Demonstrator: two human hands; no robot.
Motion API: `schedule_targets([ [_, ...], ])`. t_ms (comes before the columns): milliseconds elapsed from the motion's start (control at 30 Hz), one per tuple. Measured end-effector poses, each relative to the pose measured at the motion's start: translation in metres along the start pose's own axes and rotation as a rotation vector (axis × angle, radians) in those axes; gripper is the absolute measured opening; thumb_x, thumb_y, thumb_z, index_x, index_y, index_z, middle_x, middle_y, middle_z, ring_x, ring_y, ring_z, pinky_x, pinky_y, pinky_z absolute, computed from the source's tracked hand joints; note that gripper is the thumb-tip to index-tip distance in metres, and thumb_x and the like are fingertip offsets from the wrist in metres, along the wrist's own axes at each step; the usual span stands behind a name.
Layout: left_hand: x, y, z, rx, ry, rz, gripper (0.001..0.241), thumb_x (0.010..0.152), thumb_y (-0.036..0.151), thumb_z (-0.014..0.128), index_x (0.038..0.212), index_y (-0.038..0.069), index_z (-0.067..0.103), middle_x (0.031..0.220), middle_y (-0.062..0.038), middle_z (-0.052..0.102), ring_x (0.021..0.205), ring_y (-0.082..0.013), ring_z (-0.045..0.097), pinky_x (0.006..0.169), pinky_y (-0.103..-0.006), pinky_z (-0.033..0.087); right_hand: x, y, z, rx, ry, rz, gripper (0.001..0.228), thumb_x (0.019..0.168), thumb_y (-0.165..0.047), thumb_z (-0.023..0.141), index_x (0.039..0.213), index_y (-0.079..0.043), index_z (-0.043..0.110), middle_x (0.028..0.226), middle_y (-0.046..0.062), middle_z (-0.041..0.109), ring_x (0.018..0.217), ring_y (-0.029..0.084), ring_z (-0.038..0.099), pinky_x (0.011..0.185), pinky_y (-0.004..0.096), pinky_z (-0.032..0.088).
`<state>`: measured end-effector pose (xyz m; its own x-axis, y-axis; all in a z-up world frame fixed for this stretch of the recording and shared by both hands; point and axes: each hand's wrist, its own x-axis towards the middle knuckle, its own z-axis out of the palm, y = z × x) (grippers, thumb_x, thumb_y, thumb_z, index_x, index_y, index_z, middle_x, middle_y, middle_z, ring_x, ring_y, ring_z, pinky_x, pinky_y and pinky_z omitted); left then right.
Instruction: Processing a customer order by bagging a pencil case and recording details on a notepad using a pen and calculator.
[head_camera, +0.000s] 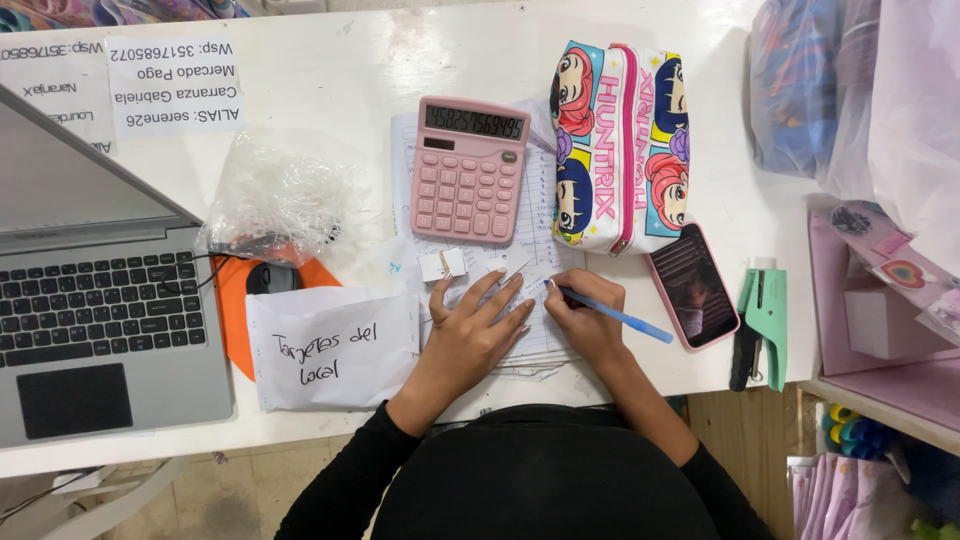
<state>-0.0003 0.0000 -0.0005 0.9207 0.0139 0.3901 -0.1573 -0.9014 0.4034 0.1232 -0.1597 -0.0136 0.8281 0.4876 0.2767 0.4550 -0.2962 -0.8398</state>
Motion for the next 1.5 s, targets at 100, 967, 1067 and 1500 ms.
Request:
schedule_targets([
  [100, -0.001, 0.000, 0.002, 0.007, 0.003, 0.000, 0.022, 0.097, 0.027, 0.067, 0.118, 0.020, 0.073, 0.131, -0.008, 0.069, 0.132, -0.0235, 0.055, 0.108, -0.0627, 0.004, -0.002, 0.005, -0.001, 0.008, 0.021, 0.003, 0.010, 0.087, -0.009, 0.071, 0.077, -0.009, 0.072, 0.053, 0.007, 0.059, 0.045, 0.023, 0.058, 0.047, 0.031, 0.047],
  [967, 0.004, 0.018, -0.060, 0.173, 0.145, -0.122, 0.020, 0.097, 0.026, 0.067, 0.113, 0.016, 0.073, 0.125, -0.012, 0.069, 0.130, -0.0276, 0.055, 0.105, -0.0623, 0.013, 0.027, -0.033, 0.000, -0.759, -0.220, -0.475, 0.007, 0.099, -0.022, 0.065, 0.098, -0.015, 0.065, 0.073, -0.001, 0.061, 0.068, 0.020, 0.068, 0.058, 0.030, 0.055],
  [1067, 0.003, 0.012, -0.081, 0.223, 0.159, -0.178, 0.020, 0.097, 0.027, 0.067, 0.113, 0.017, 0.074, 0.125, -0.011, 0.070, 0.130, -0.0275, 0.055, 0.105, -0.0624, 0.015, 0.037, -0.041, 0.010, -0.821, -0.273, -0.508, 0.010, 0.095, -0.023, 0.068, 0.090, -0.017, 0.063, 0.070, -0.002, 0.060, 0.065, 0.018, 0.067, 0.055, 0.028, 0.052],
  [1500, -0.022, -0.040, -0.121, 0.453, 0.366, -0.456, 0.019, 0.097, 0.020, 0.069, 0.115, 0.016, 0.075, 0.131, -0.009, 0.069, 0.130, -0.0313, 0.056, 0.104, -0.0572, 0.031, 0.072, -0.078, 0.110, -0.547, -0.266, -0.826, 0.017, 0.087, -0.016, 0.074, 0.103, -0.018, 0.071, 0.093, 0.001, 0.066, 0.083, 0.020, 0.066, 0.067, 0.029, 0.054],
])
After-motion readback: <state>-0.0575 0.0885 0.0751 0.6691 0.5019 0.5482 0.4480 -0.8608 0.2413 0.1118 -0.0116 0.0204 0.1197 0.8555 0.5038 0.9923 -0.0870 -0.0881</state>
